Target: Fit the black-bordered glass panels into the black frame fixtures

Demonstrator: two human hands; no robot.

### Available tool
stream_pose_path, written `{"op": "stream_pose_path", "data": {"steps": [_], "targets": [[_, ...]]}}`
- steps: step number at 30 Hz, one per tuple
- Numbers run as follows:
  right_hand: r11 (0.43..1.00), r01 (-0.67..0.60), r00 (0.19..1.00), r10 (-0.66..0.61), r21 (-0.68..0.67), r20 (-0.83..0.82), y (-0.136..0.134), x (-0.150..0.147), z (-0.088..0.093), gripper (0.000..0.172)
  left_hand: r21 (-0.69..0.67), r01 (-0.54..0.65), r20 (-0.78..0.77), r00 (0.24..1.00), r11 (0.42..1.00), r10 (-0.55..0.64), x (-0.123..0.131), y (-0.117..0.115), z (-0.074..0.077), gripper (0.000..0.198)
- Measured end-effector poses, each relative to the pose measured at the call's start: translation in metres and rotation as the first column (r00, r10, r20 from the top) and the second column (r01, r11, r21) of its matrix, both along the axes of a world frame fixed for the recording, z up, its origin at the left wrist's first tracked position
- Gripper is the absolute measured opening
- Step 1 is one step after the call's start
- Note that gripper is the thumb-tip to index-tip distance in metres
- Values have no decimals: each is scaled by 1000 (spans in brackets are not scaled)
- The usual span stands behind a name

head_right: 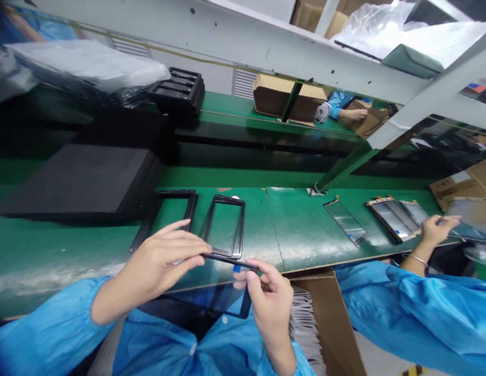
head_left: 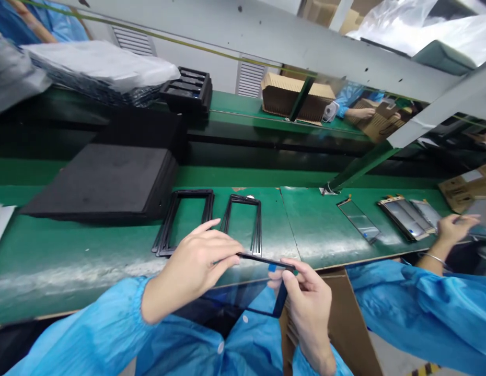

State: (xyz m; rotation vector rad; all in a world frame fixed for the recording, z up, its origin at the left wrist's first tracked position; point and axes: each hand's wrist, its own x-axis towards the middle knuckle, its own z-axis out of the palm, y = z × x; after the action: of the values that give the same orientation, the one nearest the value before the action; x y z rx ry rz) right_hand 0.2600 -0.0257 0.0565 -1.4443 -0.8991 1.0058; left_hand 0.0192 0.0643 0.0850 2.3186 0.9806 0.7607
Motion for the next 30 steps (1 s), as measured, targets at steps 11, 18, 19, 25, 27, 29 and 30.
{"op": "stream_pose_path", "data": {"steps": [11, 18, 19, 25, 27, 29, 30], "targets": [[951, -309, 903, 286, -22, -320, 28, -4, -14, 43, -747, 120, 292, 943, 654, 160, 15, -16, -4, 41], [980, -194, 933, 168, -51, -319, 33, -8, -24, 48, -868, 168, 382, 827, 468, 412, 8, -26, -13, 57], [982, -185, 942, 166, -37, -293, 33, -11, -22, 48, -868, 166, 382, 825, 468, 416, 7, -27, -14, 58], [982, -175, 976, 182, 64, -118, 29, -14, -8, 41, -859, 158, 385, 827, 487, 410, 0, -30, -19, 59], [980, -186, 976, 193, 76, -99, 29, -16, -4, 38, -823, 86, 342, 864, 561, 369, -2, -28, -16, 54], [968, -239, 969, 243, 71, -53, 31, -21, -2, 34, -706, -24, 256, 923, 708, 288, -1, -26, -12, 50], [959, -277, 960, 279, 64, -19, 33, -25, -2, 30, -628, -53, 201, 953, 776, 227, 1, -25, -10, 53]]}}
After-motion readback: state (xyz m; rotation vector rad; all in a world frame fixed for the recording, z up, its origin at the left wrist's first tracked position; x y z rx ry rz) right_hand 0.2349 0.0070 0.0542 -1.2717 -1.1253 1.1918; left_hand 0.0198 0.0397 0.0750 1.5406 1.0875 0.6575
